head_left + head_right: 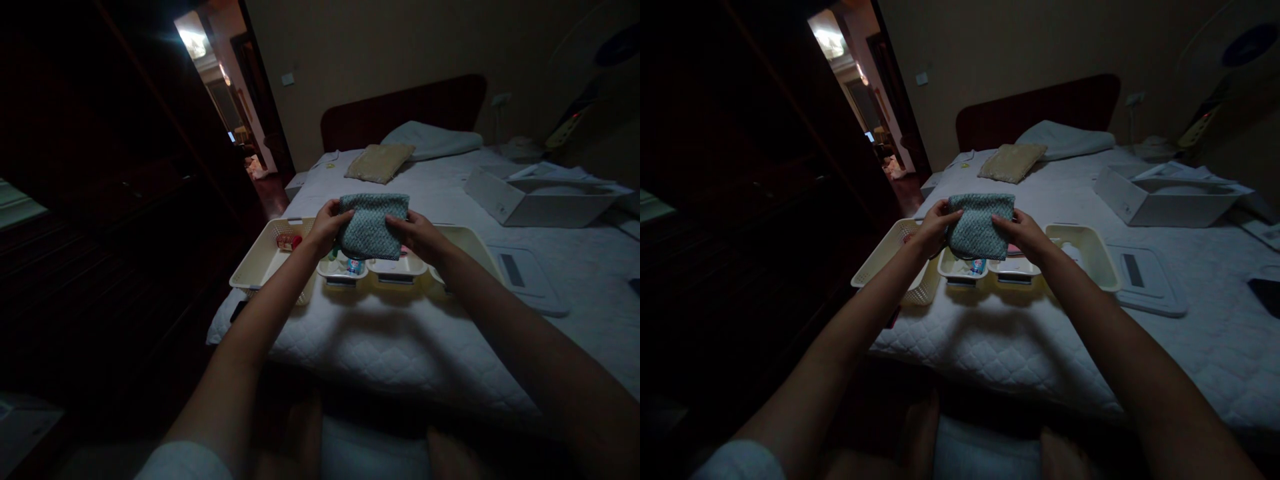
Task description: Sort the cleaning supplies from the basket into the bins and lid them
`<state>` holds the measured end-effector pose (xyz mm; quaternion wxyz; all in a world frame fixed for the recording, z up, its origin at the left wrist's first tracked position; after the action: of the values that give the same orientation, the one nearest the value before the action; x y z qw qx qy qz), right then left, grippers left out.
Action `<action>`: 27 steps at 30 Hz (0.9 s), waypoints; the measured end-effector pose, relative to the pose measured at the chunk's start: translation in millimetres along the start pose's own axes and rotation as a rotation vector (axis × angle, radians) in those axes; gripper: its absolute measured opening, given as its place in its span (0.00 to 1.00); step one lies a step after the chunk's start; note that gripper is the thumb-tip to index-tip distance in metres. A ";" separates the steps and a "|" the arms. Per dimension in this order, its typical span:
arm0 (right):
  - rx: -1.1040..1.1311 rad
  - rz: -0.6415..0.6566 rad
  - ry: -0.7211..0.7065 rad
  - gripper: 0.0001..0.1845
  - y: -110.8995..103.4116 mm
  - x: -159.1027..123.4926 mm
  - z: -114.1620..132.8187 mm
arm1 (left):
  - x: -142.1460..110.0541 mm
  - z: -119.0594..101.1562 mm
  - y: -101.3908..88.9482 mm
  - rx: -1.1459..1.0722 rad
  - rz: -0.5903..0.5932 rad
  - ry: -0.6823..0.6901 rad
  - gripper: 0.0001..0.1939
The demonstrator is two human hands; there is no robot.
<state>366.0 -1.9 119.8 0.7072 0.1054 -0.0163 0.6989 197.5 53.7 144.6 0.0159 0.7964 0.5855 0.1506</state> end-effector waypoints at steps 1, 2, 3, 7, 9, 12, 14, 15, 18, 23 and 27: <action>0.017 0.019 0.020 0.28 1.1 -1.2 -2.3 | 0.1 0.3 -0.4 -0.002 0.003 0.002 0.17; 0.026 0.034 0.036 0.27 2.0 -2.5 -3.8 | 0.3 0.5 -0.8 -0.006 0.006 0.004 0.17; 0.026 0.047 0.052 0.27 2.8 -3.5 -4.7 | 0.5 0.8 -1.2 -0.009 0.008 0.004 0.18; -0.014 0.058 0.053 0.25 2.7 -3.6 -2.0 | 0.4 5.0 -3.6 -0.040 -0.025 -0.060 0.22; -0.022 0.036 0.015 0.26 0.2 -1.2 2.1 | -0.7 7.9 -3.2 -0.097 -0.028 -0.113 0.25; -0.034 0.018 -0.028 0.29 -2.5 1.6 7.0 | -3.0 9.3 -1.2 -0.208 0.018 -0.154 0.25; -0.030 0.010 -0.033 0.29 -3.9 2.0 8.6 | -5.6 11.8 2.3 -0.231 0.103 -0.193 0.22; -0.025 0.006 -0.031 0.29 -4.4 1.9 9.0 | -7.5 14.1 4.8 -0.219 0.157 -0.222 0.21; -0.031 0.003 -0.032 0.29 -5.5 1.1 9.7 | -13.2 24.2 9.2 -0.122 0.267 -0.306 0.21; -0.073 0.014 -0.032 0.29 -7.5 0.9 7.2 | -11.7 30.9 10.7 -0.021 0.289 -0.273 0.23; -0.105 0.088 -0.006 0.28 -4.7 -1.4 4.0 | -6.3 28.7 4.7 0.002 0.234 -0.195 0.24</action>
<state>371.1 -3.9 122.9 0.6805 0.0696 -0.0596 0.7270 207.5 50.7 116.8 0.0543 0.8700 0.4846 0.0729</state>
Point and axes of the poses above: each hand's wrist, its own x-axis towards the middle knuckle, its own y-axis out of the palm, z = x × y, the point moved 8 cm from there along x, towards the middle knuckle, and after that the axes turned 2 degrees about -x, right-handed, at the moved point
